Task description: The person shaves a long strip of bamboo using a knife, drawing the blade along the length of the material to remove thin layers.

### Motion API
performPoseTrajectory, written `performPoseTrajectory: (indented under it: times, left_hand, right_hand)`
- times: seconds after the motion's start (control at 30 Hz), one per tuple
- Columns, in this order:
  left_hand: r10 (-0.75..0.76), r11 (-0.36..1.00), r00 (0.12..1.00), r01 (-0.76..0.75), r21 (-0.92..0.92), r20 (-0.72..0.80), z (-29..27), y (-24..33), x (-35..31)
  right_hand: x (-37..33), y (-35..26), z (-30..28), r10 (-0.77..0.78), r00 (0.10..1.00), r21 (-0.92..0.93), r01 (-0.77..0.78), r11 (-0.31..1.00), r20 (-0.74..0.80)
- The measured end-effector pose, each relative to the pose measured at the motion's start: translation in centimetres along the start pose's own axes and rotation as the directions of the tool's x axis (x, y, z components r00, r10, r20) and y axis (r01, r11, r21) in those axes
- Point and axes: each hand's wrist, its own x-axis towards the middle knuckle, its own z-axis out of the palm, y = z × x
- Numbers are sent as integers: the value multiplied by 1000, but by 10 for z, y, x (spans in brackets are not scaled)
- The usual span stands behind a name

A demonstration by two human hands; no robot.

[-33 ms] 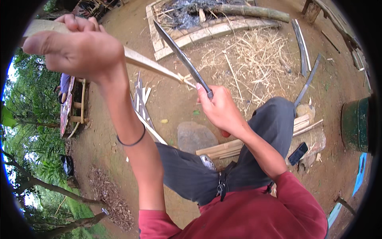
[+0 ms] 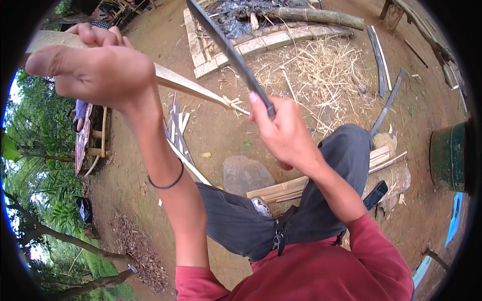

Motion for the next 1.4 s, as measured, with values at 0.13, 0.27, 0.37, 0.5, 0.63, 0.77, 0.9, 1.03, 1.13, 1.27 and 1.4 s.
performPoseTrajectory:
  times: [0.13, 0.27, 0.37, 0.5, 0.63, 0.77, 0.9, 1.03, 1.13, 1.27, 1.4]
  left_hand:
    - [-86, 993, 994, 92, -74, 72, -9, -10, 1]
    - [-62, 995, 997, 58, 84, 42, 4, 22, -12]
    - [-6, 996, 1000, 5, 84, 17, 5, 1, 2]
    - [-49, 988, 999, 48, 145, 2, 5, 5, -6]
    - [-147, 937, 962, 210, -280, 228, -34, -41, 19]
    - [-51, 991, 981, 72, -109, 185, 7, -22, -4]
    - [-24, 1000, 989, 24, 3, 143, 5, -27, -3]
    - [-19, 999, 996, 15, 45, 88, 21, -5, -4]
    - [-166, 983, 979, 173, -55, 122, 9, -24, -4]
    - [-81, 997, 985, 80, 14, 149, -9, -48, 15]
    - [-79, 997, 997, 79, -22, -1, 11, -49, 25]
  right_hand:
    - [-7, -4, 2, -11, 990, 90, 24, 996, -138]
    - [-38, 129, 65, 60, 998, -209, -57, 976, 6]
    - [-21, 93, 44, 98, 994, -13, -98, 995, 55]
    - [7, 20, -7, -11, 998, 15, 12, 1000, -61]
    - [6, -19, -22, -142, 972, 29, 150, 988, -187]
    - [-24, 149, 49, 138, 989, -337, -111, 935, 57]
    - [-5, 134, 40, 162, 986, -174, -151, 973, 50]
    - [11, 67, 11, 100, 990, -66, -94, 993, 101]
    - [5, 16, -14, 68, 998, 8, -68, 998, 4]
    - [3, 32, 12, -19, 984, 117, 40, 992, -175]
    - [-33, 186, 70, 255, 967, -264, -248, 932, -8]
